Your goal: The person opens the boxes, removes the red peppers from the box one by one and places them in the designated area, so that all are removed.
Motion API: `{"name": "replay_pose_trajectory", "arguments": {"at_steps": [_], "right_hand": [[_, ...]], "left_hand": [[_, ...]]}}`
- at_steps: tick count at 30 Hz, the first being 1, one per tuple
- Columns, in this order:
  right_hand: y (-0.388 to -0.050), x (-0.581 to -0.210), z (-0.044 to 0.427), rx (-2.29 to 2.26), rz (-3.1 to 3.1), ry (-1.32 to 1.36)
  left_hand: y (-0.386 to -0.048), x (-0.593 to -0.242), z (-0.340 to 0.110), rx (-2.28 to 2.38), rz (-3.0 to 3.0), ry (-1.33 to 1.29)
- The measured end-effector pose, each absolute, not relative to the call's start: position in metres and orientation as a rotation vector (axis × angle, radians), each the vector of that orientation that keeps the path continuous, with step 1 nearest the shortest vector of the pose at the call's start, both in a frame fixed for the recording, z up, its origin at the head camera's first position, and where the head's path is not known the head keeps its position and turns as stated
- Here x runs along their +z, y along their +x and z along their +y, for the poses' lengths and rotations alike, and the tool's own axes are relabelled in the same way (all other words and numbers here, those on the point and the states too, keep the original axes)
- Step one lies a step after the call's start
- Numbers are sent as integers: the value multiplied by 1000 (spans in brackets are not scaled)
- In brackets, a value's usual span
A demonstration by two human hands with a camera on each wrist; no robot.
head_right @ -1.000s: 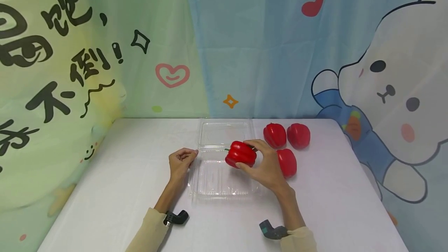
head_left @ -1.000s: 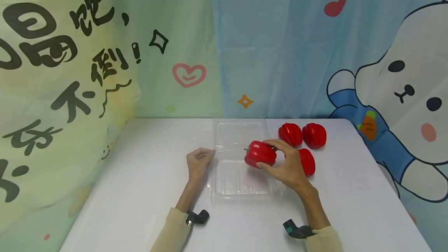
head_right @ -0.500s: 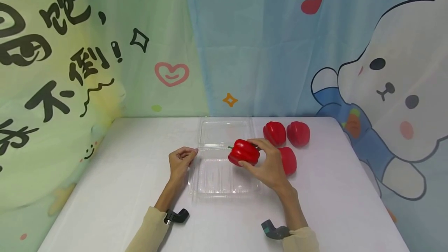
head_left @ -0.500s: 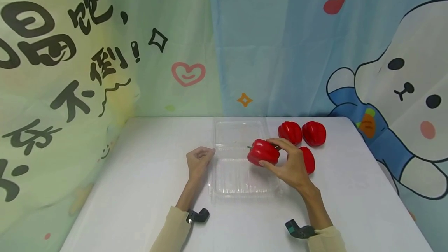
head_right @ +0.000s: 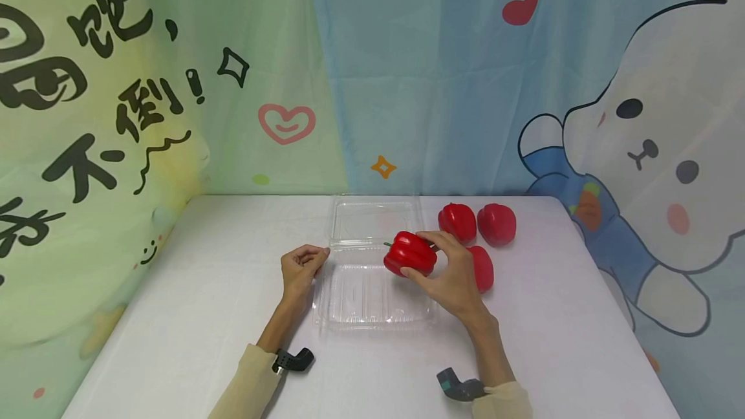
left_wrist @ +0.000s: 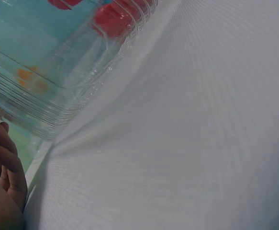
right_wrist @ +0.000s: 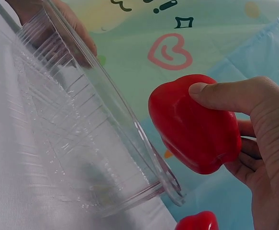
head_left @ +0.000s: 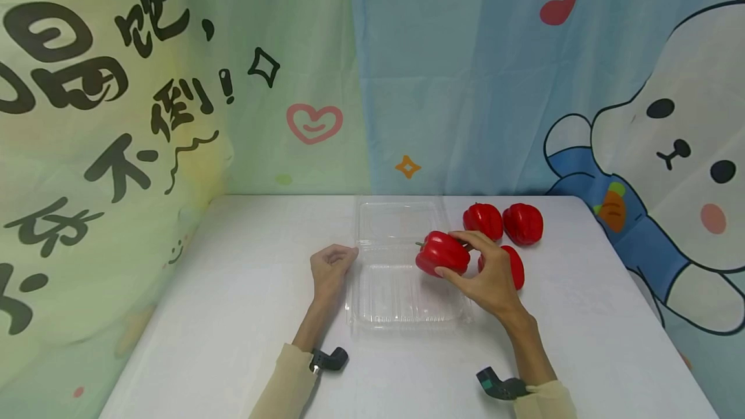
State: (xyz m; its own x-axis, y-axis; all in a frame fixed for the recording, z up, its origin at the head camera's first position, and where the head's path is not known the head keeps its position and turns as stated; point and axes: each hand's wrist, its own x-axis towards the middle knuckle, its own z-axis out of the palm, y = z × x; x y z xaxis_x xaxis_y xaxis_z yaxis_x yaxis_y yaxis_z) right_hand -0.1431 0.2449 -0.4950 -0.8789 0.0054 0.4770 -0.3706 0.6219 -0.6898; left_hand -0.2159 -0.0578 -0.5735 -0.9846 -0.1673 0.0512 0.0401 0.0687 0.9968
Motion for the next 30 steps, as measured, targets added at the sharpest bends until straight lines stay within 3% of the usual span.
{"name": "replay_pose_trajectory", "arguments": {"at_steps": [30], "right_hand": [[-137, -496, 253, 1175, -2380, 263]], "left_hand": [[-216, -572, -58, -2079, -2158, 136]]}}
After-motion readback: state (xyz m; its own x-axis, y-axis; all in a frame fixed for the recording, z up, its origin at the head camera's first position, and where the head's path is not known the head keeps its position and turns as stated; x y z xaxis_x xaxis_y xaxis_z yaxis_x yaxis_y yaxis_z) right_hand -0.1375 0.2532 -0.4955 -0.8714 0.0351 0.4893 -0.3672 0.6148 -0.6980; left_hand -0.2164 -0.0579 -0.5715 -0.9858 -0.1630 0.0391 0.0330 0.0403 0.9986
